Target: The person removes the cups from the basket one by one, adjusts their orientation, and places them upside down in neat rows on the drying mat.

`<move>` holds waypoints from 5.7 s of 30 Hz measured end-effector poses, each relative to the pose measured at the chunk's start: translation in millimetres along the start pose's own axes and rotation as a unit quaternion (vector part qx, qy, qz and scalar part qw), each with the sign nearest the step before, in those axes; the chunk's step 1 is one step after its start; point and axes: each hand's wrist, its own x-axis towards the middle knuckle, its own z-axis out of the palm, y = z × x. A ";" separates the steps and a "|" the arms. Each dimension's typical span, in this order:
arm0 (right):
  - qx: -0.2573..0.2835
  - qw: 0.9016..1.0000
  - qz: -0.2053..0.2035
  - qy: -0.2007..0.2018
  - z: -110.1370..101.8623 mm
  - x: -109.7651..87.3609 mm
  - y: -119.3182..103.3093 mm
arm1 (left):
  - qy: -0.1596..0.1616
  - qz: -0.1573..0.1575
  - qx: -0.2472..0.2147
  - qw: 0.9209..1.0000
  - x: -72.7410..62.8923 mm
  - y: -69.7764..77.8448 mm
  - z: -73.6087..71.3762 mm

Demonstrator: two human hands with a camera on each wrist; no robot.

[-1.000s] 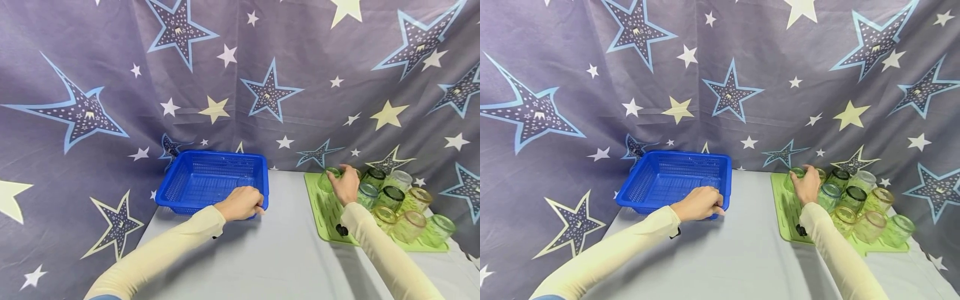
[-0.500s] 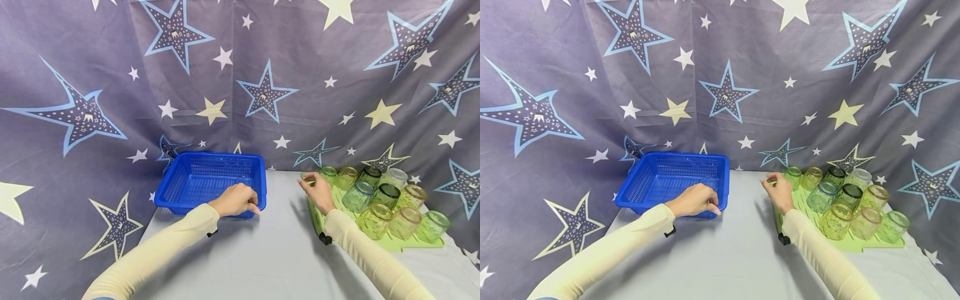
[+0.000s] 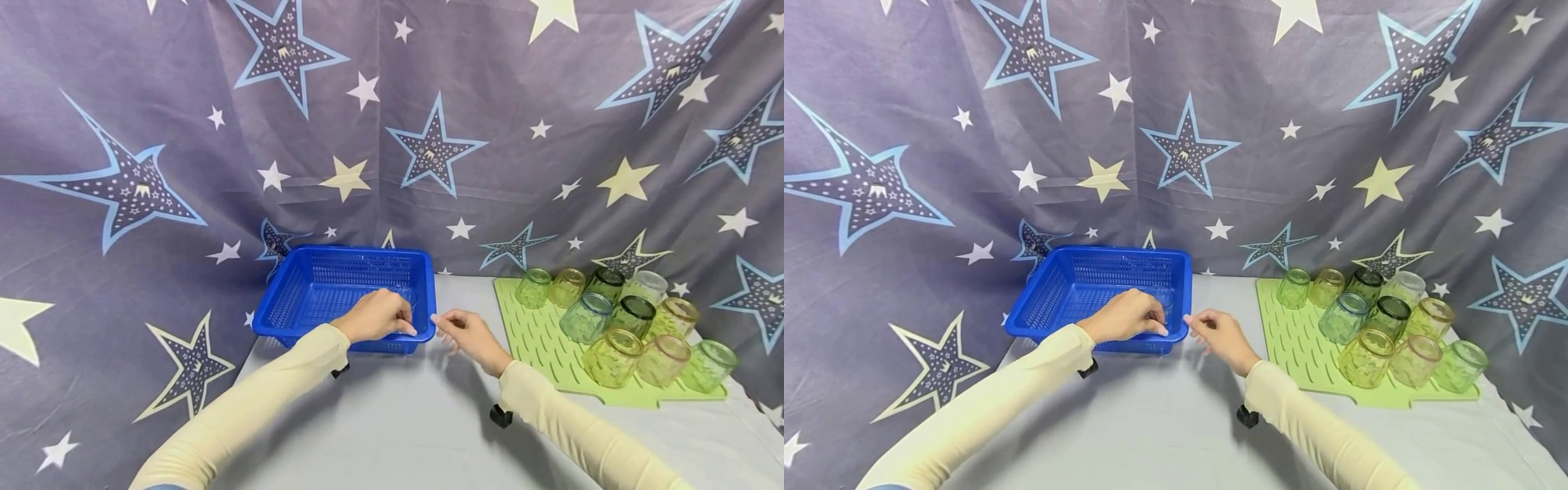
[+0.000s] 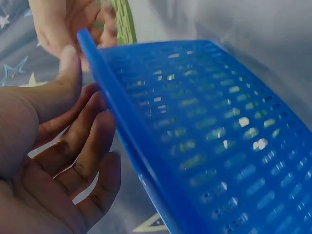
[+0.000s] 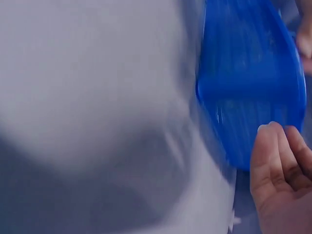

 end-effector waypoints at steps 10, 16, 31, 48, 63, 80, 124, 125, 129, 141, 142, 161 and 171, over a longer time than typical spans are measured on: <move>0.066 0.997 0.040 -0.011 12.8 -7.1 -3.4 | -0.023 -0.043 0.045 0.998 7.3 -24.8 -18.0; 0.071 0.997 0.041 -0.013 14.6 -7.8 -2.1 | -0.043 -0.041 0.080 0.995 15.4 -47.5 -22.2; 0.084 0.996 0.043 -0.006 16.8 -5.5 2.1 | -0.077 0.059 0.165 0.981 39.4 -70.3 -26.3; 0.126 0.990 0.057 -0.015 18.6 -6.1 -1.7 | -0.031 0.135 0.239 0.961 40.0 -72.5 -23.0; 0.126 0.990 0.058 -0.010 19.9 -6.8 2.1 | 0.014 0.100 0.194 0.976 32.6 -79.0 -26.9; 0.115 0.991 0.067 -0.005 21.2 -8.9 3.7 | 0.057 -0.067 -0.112 0.990 15.3 -70.6 -39.4; -0.006 0.987 -0.135 0.091 12.0 -4.4 -13.1 | 0.006 -0.112 -0.511 0.852 -1.3 -42.4 -1.0; -0.010 0.986 -0.133 0.096 11.5 -4.3 -13.9 | 0.006 -0.112 -0.498 0.860 -1.7 -41.2 -1.6; -0.019 0.985 -0.131 0.112 7.7 -4.0 -17.7 | 0.007 -0.109 -0.427 0.898 -3.1 -36.8 -0.7; -0.057 0.978 -0.110 0.169 -19.6 -1.3 -8.3 | 0.007 -0.004 -0.077 0.997 1.4 6.2 19.5; -0.059 0.978 -0.106 0.171 -22.3 -1.1 -6.3 | 0.008 -0.001 -0.053 0.999 1.6 9.5 21.1; -0.149 0.965 -0.004 0.214 -84.5 0.9 40.3 | 0.052 0.069 0.097 0.992 5.3 28.3 25.5; -0.204 0.944 0.013 0.257 -119.5 -5.4 59.6 | 0.054 0.069 0.091 0.992 3.7 31.1 24.7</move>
